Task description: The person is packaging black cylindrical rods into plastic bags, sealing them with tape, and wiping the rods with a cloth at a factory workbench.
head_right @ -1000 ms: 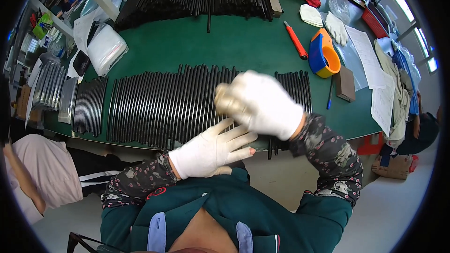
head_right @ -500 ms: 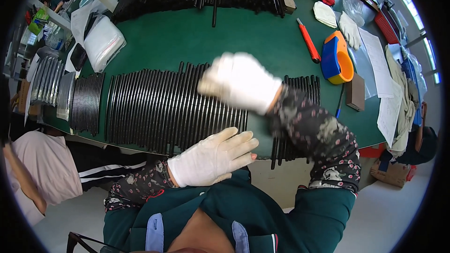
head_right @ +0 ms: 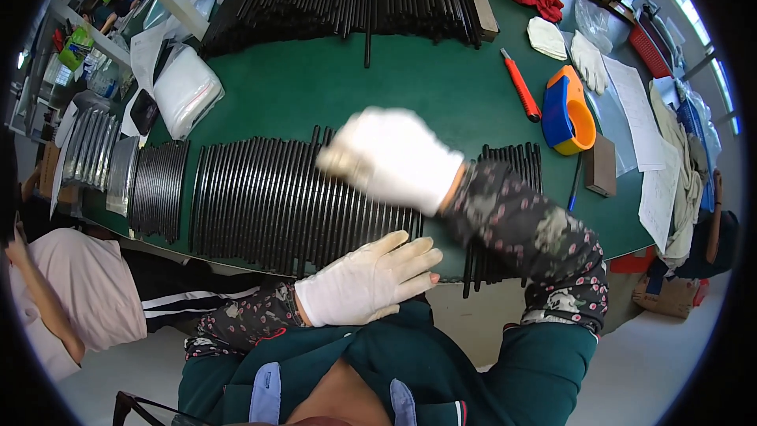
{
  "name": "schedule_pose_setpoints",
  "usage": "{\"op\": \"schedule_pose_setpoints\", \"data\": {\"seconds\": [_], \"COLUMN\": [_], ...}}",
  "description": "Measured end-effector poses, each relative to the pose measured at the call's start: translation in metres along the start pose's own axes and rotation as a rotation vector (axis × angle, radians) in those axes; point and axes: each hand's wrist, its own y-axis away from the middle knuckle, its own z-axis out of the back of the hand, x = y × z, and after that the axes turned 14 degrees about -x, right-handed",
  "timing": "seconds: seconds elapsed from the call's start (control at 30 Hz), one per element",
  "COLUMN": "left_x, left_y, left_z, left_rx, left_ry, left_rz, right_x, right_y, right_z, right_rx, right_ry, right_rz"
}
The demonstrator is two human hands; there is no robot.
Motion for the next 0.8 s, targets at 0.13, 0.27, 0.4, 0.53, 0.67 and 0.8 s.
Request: {"op": "schedule_pose_setpoints", "data": {"seconds": [0.13, 0.27, 0.4, 0.53, 0.67, 0.8], "left_x": [-0.003, 0.0, -0.004, -0.004, -0.006, -0.021], "left_y": [-0.009, -0.006, 0.001, -0.013, -0.017, -0.061], "left_z": [0.013, 0.013, 0.003, 0.011, 0.017, 0.022], "left_rx": [0.017, 0.026, -0.106, 0.026, 0.022, -0.04], "left_ry": [0.022, -0.002, 0.106, -0.039, 0.015, 0.043], "left_rz": [0.011, -0.005, 0.068, -0.038, -0.011, -0.137], "right_x": [0.011, -0.061, 0.037, -0.045, -0.054, -0.047], "right_y": [0.009, 0.0, 0.0, 0.009, 0.012, 0.021], "right_z": [-0.017, -0.003, 0.005, -0.007, 0.041, 0.088], "right_rx": [0.067, -0.013, 0.367, -0.123, -0.243, -0.29], "right_ry": [-0.096, 0.25, -0.205, 0.243, 0.213, 0.199], "right_rz": [0.145, -0.255, 0.278, -0.057, -0.21, -0.325]}}
